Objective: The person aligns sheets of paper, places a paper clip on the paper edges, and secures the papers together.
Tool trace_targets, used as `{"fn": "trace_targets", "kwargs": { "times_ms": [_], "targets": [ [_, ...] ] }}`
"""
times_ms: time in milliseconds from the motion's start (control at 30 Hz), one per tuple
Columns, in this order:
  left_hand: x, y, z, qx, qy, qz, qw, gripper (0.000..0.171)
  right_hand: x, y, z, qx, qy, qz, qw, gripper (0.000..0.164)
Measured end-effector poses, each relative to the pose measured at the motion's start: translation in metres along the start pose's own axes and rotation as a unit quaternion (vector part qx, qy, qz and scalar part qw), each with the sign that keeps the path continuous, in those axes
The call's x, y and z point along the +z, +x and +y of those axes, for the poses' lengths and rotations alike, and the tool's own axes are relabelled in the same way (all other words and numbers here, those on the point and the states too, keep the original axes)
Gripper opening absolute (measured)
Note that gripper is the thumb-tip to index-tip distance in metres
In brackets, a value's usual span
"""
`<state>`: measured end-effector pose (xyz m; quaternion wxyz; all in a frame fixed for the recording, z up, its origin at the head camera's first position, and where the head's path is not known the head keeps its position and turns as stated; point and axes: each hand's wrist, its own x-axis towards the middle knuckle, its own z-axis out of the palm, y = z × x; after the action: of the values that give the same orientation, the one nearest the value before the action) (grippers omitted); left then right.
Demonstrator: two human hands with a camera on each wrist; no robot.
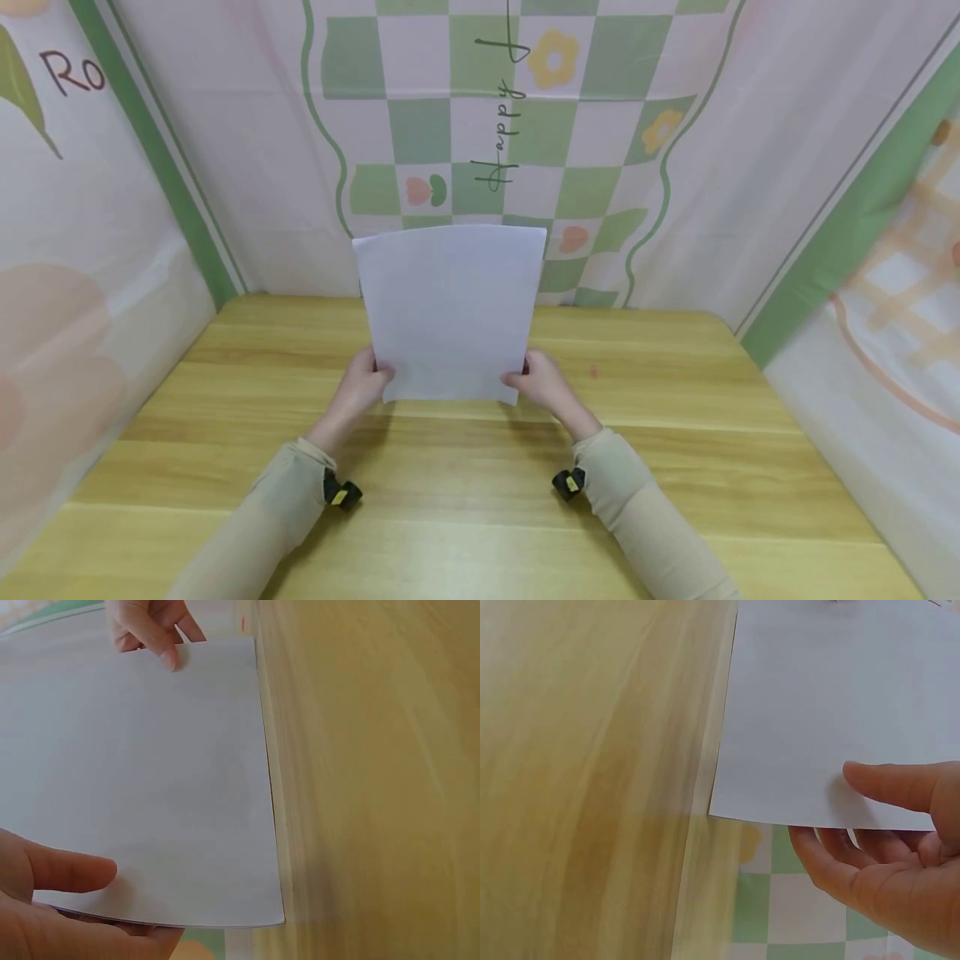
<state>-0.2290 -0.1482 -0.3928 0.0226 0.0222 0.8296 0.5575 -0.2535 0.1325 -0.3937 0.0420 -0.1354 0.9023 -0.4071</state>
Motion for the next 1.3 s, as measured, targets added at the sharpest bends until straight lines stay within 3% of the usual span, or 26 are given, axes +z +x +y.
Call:
{"fn": "trace_targets", "kwargs": {
  "times_ms": [300,633,900,1300],
  "targets": [
    [0.000,0.000,0.003,0.006,-0.054,0.007,0.9985,0.050,0.000,0.001,-0.003,-0.014,0.050,0.036,0.998,0.045],
    [0.001,0.000,0.005,0.021,-0.076,0.019,0.9967,0.049,0.004,0.003,-0.006,-0.049,0.151,0.076,0.984,0.043],
    [0.006,0.001,0.006,0.014,-0.103,0.026,0.9943,0.046,0.010,0.004,-0.010,-0.047,0.191,0.104,0.975,0.037],
    [0.009,-0.001,0.012,-0.005,-0.138,0.040,0.9896,0.046,0.013,0.002,-0.017,-0.028,0.236,0.114,0.965,0.036]
  ]
}}
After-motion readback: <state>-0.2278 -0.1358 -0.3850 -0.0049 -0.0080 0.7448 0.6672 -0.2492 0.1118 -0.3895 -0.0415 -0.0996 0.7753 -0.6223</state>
